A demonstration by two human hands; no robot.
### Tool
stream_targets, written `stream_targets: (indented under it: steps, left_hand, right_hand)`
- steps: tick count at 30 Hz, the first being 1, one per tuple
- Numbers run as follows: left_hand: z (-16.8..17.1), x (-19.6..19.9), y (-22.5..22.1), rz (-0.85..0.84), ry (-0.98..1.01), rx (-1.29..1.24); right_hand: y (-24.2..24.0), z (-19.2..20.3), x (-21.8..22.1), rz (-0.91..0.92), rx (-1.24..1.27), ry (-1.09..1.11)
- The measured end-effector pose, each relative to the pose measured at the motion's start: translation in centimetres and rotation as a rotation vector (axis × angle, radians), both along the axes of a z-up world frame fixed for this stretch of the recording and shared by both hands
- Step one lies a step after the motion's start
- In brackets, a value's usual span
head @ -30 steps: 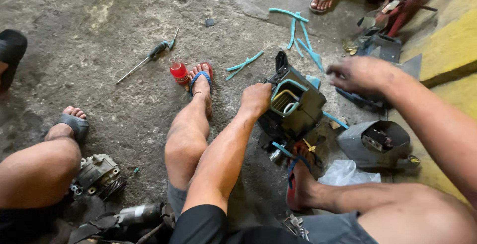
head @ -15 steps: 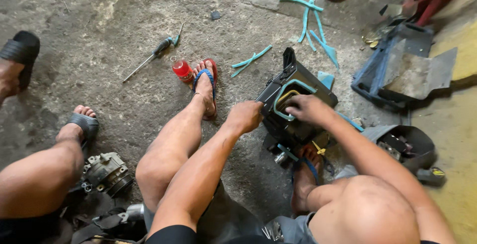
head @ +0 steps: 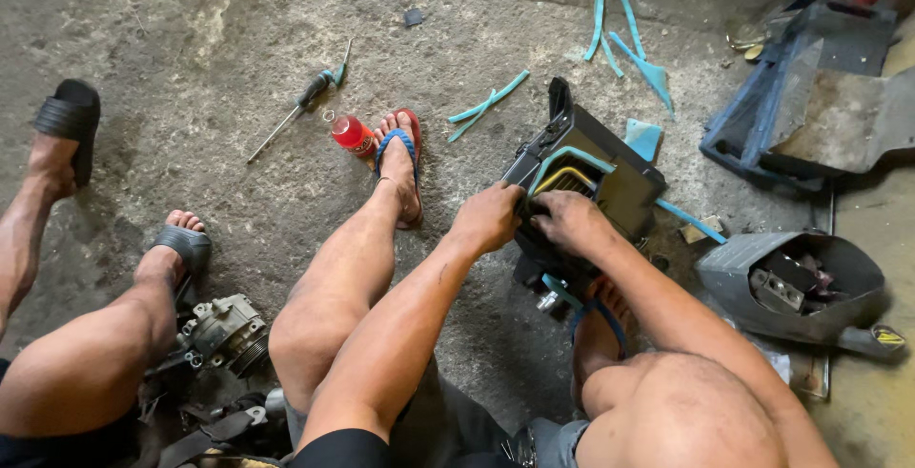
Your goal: The person sits on the floor and works on a black electronic device, adjusting internal components and wires. They apply a red liquid from a bottle onto a blue sponge and use it to clean parts of the device.
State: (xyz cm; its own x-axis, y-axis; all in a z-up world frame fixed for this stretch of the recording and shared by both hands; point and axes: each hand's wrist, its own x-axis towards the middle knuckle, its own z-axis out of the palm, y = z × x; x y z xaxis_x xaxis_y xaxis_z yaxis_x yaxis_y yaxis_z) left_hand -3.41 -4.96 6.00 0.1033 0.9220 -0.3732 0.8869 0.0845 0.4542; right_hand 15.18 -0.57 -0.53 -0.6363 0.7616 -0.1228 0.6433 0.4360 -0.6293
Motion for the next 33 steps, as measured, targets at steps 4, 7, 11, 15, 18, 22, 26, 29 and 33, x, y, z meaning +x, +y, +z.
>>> stream_targets:
  steps: [4,7,11,15,18,22,26,29,33]
  left_hand:
    - [-0.5,-0.1,0.3,0.009,-0.011,-0.005]
    - [-0.6,-0.1,0.4,-0.005,-0.009,0.025]
    - [-0.4,-0.1,0.4,0.005,-0.019,0.008]
    - [-0.1,-0.2,0.4,0.011,-0.02,0.007]
    - [0.0,-0.2,0.5,0.01,-0.015,0.0]
    - [-0.1,-0.2,0.4,0.016,-0.021,0.008]
    - [-0.2,-0.2,0.5,0.011,-0.013,0.014]
    - [-0.4,-0.1,0.7,0.014,0.001,-0.003]
    - [-1.1,-0.3,1.0,0.025,-0.027,0.0]
  right_hand:
    - [-0.2,-0.5,0.0,-0.001,0.038,0.058]
    - [0.0,-0.4,0.2,-0.072,0.031,0.096]
    - [0.3,0.0,0.4,-0.173,0.005,0.139]
    - [0.2,0.3,0.0,-0.133,-0.047,0.079]
    - [-0.2,0.4,-0.1,-0.129,-0.079,0.092]
    - [-0.2,0.5,-0.4,-0.13,-0.128,0.051]
    - [-0.3,0.2,-0.9,-0.106,-0.041,0.065]
    - [-0.5,-0.2,-1.0,-0.099,0.038,0.092]
    - [0.0,-0.4,-0.8,-0.083,0.018,0.109]
